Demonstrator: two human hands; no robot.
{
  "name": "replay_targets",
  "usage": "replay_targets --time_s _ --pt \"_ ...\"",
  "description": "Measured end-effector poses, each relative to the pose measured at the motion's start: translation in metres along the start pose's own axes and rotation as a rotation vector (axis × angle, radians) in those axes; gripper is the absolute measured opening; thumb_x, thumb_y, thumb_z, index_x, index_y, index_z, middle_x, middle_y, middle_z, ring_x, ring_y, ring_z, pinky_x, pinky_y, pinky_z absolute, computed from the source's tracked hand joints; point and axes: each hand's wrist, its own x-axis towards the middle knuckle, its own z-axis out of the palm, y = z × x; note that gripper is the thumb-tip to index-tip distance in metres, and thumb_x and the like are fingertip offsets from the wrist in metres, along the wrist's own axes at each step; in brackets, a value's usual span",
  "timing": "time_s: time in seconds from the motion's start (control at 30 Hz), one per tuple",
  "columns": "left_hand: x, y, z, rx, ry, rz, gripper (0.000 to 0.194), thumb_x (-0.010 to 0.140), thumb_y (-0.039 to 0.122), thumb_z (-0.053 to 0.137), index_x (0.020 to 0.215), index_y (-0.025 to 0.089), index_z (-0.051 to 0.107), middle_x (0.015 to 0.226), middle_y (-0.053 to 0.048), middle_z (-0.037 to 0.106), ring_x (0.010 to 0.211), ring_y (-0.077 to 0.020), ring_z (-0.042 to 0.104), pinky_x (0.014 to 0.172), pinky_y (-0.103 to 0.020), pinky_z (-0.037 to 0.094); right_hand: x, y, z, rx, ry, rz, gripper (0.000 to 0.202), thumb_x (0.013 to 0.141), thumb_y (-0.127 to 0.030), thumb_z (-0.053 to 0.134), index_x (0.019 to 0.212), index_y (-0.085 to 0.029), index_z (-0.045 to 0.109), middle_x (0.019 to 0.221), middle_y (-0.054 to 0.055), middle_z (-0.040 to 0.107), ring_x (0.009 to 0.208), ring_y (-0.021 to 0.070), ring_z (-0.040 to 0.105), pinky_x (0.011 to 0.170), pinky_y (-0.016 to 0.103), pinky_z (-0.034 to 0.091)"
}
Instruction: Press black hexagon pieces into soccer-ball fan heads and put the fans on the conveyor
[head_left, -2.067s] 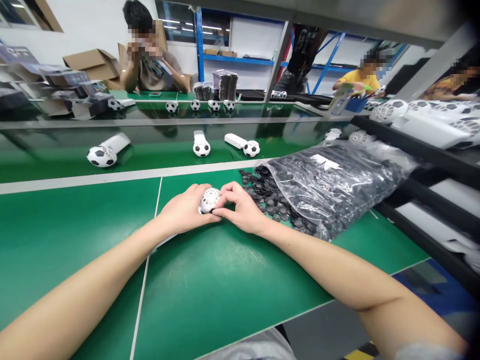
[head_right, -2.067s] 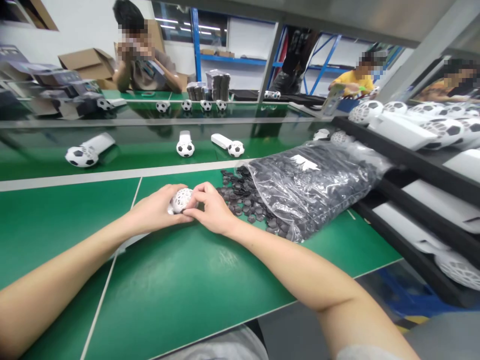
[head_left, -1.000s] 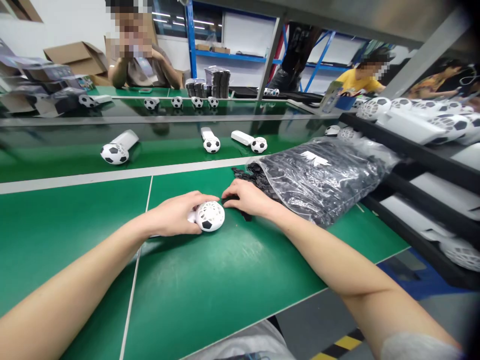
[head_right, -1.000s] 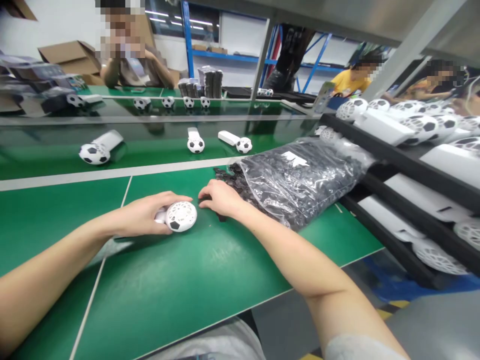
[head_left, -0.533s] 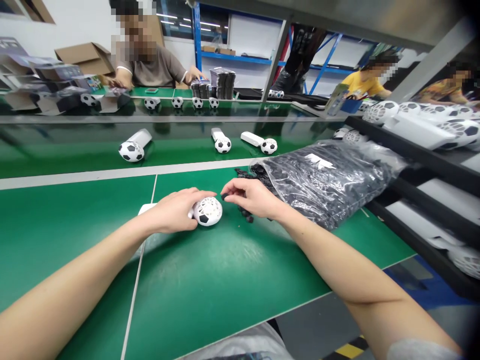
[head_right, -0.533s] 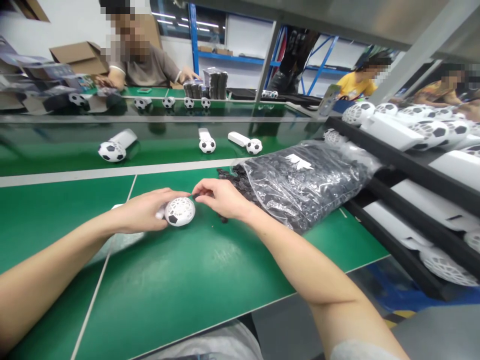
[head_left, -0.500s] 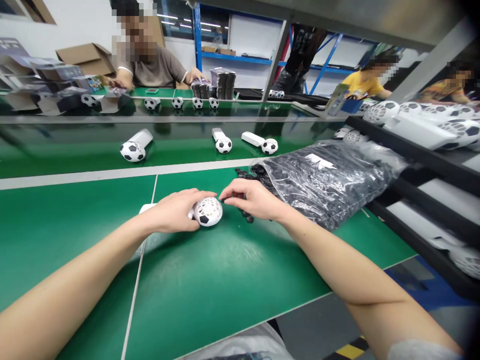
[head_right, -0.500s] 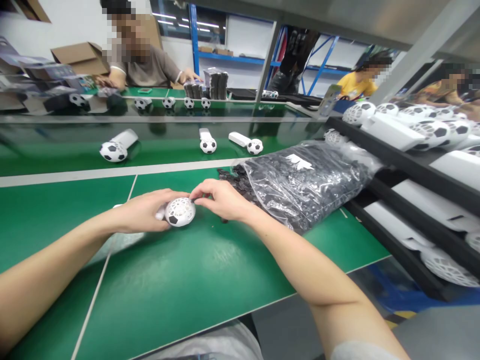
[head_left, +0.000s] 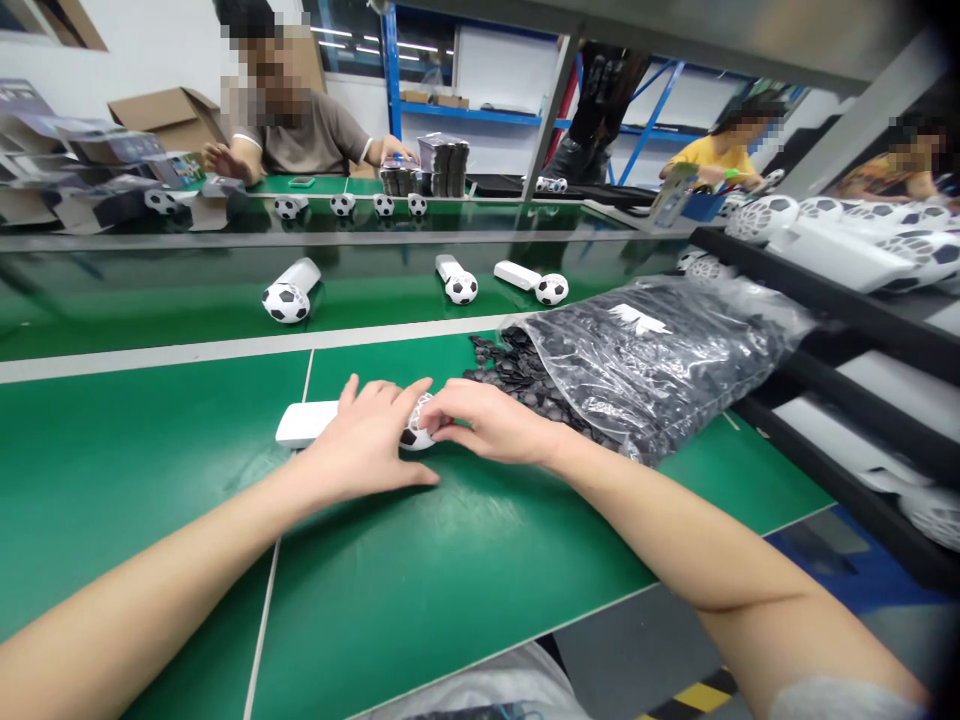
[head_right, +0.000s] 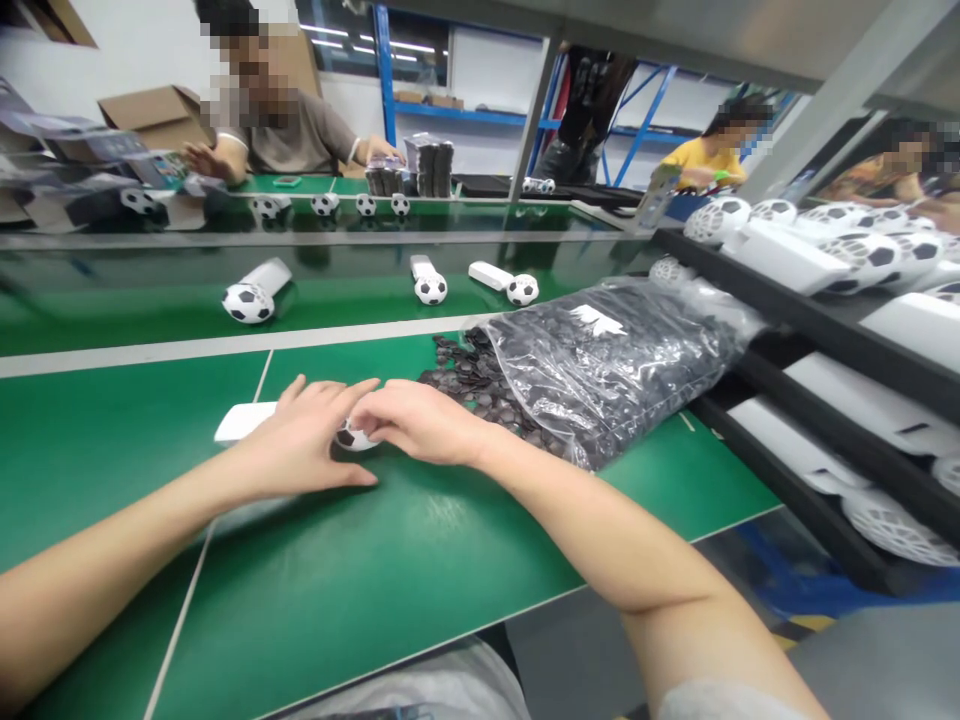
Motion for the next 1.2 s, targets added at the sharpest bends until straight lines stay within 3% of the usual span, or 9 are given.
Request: replay_targets --time_s 0.07,0.17,0.27,0.47,0.7,0.83,0.9,0.97,1.2 --pt "0.000 0.007 0.003 0.005 0.071 -0.006 0.065 0.066 0.056 0.057 0.119 0.021 0.044 0.108 -0.010 0.057 0.104 -0.0316 0.046 0.098 -0.057 0.017 0.000 0.003 0.005 0.111 0.066 0.052 0.011 0.078 -0.012 0.055 0.086 -0.019 0.054 0.082 0.000 0.062 0.075 0.0116 0.054 0.073 0.025 0.044" --pt "0.002 0.005 0.003 -0.013 0.085 0.112 0.044 0.071 0.052 0.053 0.103 0.022 0.052 0.098 -0.005 0.060 0.097 -0.0268 0.050 0.100 -0.053 0.019 -0.001 0.009 0.011 0.201 0.160 0.101 0.019 0.072 -0.020 0.065 0.086 -0.018 0.052 0.081 -0.001 0.058 0.069 0.0099 0.053 0.067 0.023 0.045" --pt "0.005 -0.006 0.001 -0.062 0.043 0.210 0.049 0.070 0.051 0.056 0.111 0.024 0.048 0.106 -0.002 0.059 0.102 -0.0250 0.049 0.104 -0.052 0.013 -0.002 0.013 0.015 0.127 0.182 0.080 0.021 0.068 -0.028 0.069 0.078 -0.018 0.054 0.077 -0.001 0.055 0.068 0.0100 0.051 0.066 0.022 0.044" --pt "0.008 -0.015 0.002 -0.064 0.039 0.114 0.074 0.061 0.064 0.058 0.119 0.020 0.044 0.116 -0.009 0.055 0.110 -0.0291 0.043 0.103 -0.054 0.013 -0.004 0.017 0.021 0.011 0.207 0.047 0.017 0.074 -0.032 0.064 0.074 -0.017 0.054 0.074 0.000 0.051 0.073 0.0116 0.049 0.067 0.023 0.042" --pt "0.008 -0.017 -0.004 -0.091 0.007 0.163 0.060 0.071 0.058 0.052 0.118 0.020 0.047 0.113 -0.008 0.057 0.107 -0.0276 0.046 0.102 -0.051 0.018 -0.003 0.022 0.027 0.091 0.266 0.080 0.024 0.074 -0.039 0.062 0.073 -0.018 0.051 0.073 -0.001 0.051 0.066 0.0101 0.049 0.065 0.023 0.043" --pt "0.008 -0.016 -0.003 -0.102 0.017 0.151 0.059 0.069 0.057 0.054 0.116 0.020 0.049 0.110 -0.008 0.057 0.106 -0.0279 0.046 0.101 -0.052 0.018 -0.003 0.023 0.029 0.075 0.326 0.119 0.037 0.068 -0.043 0.066 0.091 -0.018 0.052 0.099 0.006 0.054 0.089 0.0163 0.053 0.074 0.029 0.046" --pt "0.009 -0.014 -0.001 -0.095 0.029 0.123 0.062 0.067 0.056 0.056 0.117 0.019 0.048 0.107 -0.008 0.058 0.105 -0.0276 0.047 0.102 -0.052 0.019 -0.002 0.023 0.029 0.107 0.295 0.170 0.048 0.069 -0.043 0.066 0.106 -0.018 0.048 0.113 0.009 0.051 0.102 0.0199 0.050 0.078 0.032 0.047" --pt "0.010 -0.012 0.001 -0.082 0.050 0.082 0.063 0.065 0.054 0.058 0.116 0.017 0.049 0.104 -0.009 0.059 0.102 -0.0275 0.049 0.101 -0.052 0.020 -0.001 0.021 0.029 0.155 0.218 0.221 0.049 0.073 -0.041 0.062 0.114 -0.020 0.044 0.117 0.009 0.051 0.102 0.0198 0.052 0.082 0.035 0.046" --pt "0.010 -0.007 0.003 -0.102 0.076 0.024 0.056 0.065 0.052 0.057 0.108 0.017 0.052 0.101 -0.007 0.061 0.100 -0.0283 0.049 0.100 -0.051 0.022 0.000 0.022 0.027 0.220 0.154 0.261 0.045 0.078 -0.036 0.058 0.117 -0.018 0.045 0.117 0.009 0.053 0.101 0.0199 0.054 0.082 0.034 0.047"
